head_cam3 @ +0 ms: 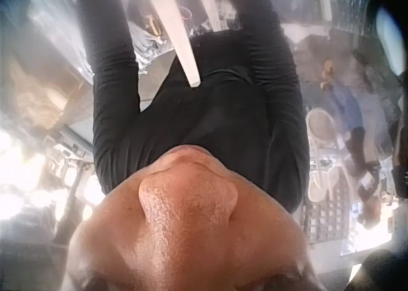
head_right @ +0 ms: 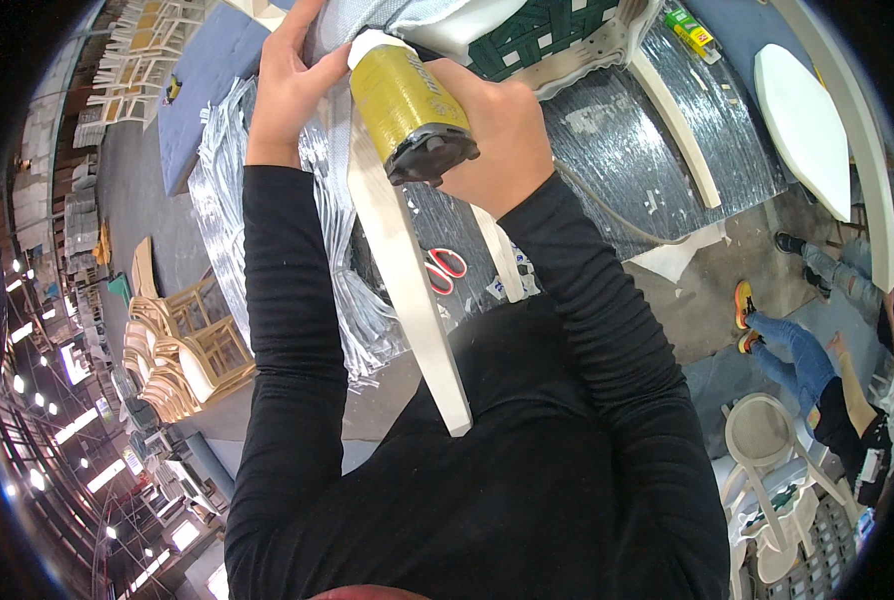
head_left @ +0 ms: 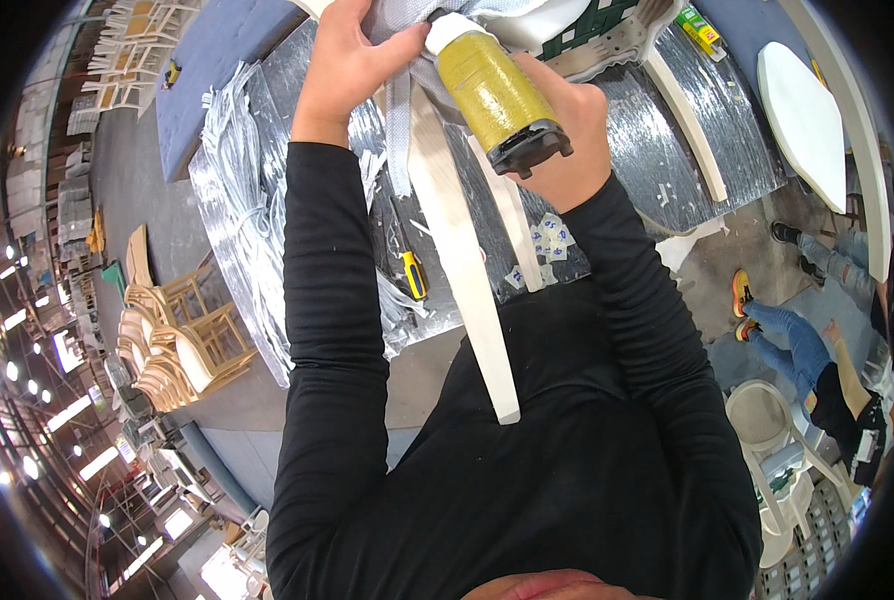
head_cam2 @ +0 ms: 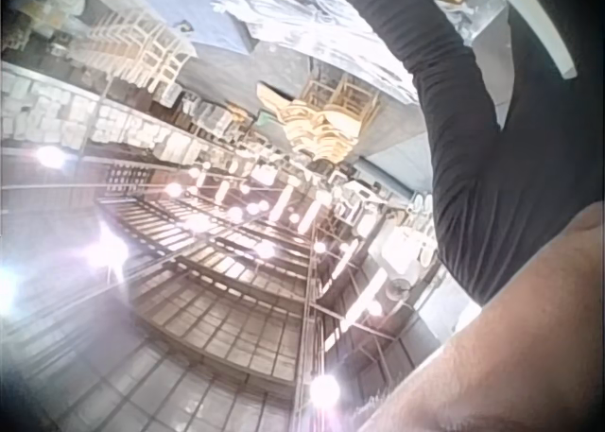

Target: The person staples white fabric onto a white chair frame using a pneumatic staple gun, then trims excess fabric with scissors. The person repeats this process along the chair's edges, securing and cutting the fabric in sequence.

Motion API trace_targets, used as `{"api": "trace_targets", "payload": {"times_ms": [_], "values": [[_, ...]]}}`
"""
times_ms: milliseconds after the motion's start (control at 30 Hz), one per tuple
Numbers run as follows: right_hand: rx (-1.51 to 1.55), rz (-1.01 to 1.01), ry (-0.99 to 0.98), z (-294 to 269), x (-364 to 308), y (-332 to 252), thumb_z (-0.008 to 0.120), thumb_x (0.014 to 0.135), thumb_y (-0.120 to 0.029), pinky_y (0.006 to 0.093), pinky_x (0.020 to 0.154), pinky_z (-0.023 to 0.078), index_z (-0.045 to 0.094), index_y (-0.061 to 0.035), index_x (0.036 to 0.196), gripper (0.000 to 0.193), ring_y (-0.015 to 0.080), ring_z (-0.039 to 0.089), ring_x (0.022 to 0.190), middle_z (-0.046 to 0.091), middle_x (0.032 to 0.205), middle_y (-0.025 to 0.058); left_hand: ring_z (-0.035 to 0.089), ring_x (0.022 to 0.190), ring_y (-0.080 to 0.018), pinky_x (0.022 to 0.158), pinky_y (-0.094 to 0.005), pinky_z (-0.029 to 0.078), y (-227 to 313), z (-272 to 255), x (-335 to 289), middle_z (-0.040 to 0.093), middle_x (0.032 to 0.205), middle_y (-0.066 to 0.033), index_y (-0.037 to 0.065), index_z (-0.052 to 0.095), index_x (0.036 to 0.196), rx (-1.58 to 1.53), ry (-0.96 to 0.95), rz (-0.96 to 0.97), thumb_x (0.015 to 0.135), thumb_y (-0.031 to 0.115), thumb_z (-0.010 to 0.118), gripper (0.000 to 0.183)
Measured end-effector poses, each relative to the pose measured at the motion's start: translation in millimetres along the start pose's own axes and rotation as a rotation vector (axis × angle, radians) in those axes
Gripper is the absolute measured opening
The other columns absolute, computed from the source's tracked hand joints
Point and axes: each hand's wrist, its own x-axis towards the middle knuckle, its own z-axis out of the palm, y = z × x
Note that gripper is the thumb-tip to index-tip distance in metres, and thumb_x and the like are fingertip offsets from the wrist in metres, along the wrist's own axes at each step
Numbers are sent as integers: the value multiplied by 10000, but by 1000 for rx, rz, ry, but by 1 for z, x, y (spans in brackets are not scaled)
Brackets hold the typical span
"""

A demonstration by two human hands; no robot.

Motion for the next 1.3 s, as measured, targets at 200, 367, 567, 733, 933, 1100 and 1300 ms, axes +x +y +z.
{"api": "trace_targets", "payload": {"times_ms": [200, 367, 567, 733, 933, 1100, 1300], "values": [[-1, 55, -30, 4, 0, 1, 900, 721, -186, 355, 663, 585, 667, 10, 1247, 608, 380, 770, 773, 750, 856, 193, 336, 1606, -263, 1322, -371, 170, 6, -6, -3, 424, 1700, -177, -44, 408, 1636, -365, -33, -73, 756, 204, 688, 956], [14, 13, 8, 7, -1, -1, 881, 740, -179, 356, 662, 583, 673, -4, 1241, 570, 393, 767, 784, 748, 848, 189, 277, 1633, -265, 1328, -370, 148, 19, -10, -4, 355, 1739, -170, -39, 375, 1655, -320, -93, -113, 748, 249, 701, 1005], [15, 1, 21, 11, -3, -4, 882, 746, -182, 355, 674, 586, 683, -11, 1233, 553, 390, 770, 786, 754, 858, 190, 260, 1640, -271, 1328, -391, 158, 8, -9, -4, 356, 1740, -168, 27, 393, 1667, -104, -100, -26, 745, 213, 732, 1000], [7, 15, -2, 13, -6, -2, 898, 749, -203, 347, 692, 591, 694, -14, 1228, 554, 379, 780, 800, 766, 888, 193, 262, 1640, -271, 1327, -389, 157, 4, -11, -4, 354, 1741, -168, 17, 396, 1662, -93, -115, -4, 740, 217, 734, 1002], [-14, 32, -58, 16, -10, -1, 916, 746, -219, 342, 716, 603, 695, -21, 1248, 583, 367, 791, 835, 777, 926, 197, 265, 1638, -264, 1326, -386, 157, 11, -9, -3, 353, 1742, -165, -3, 394, 1657, -151, -113, -20, 741, 259, 761, 1021], [-13, 28, -8, 21, -13, 6, 949, 616, -259, 432, 727, 611, 665, -99, 1294, 752, 383, 761, 834, 764, 933, 187, 269, 1637, -263, 1325, -384, 158, 4, -10, -3, 353, 1741, -166, -9, 392, 1657, -167, -111, -20, 734, 279, 778, 1041], [-19, 14, 6, 22, -14, 6, 967, 604, -271, 422, 732, 617, 666, -97, 1298, 776, 375, 769, 836, 772, 946, 179, 269, 1636, -262, 1325, -385, 161, -2, -11, -2, 353, 1742, -168, -8, 397, 1655, -159, -111, -7, 717, 270, 764, 1046]]}}
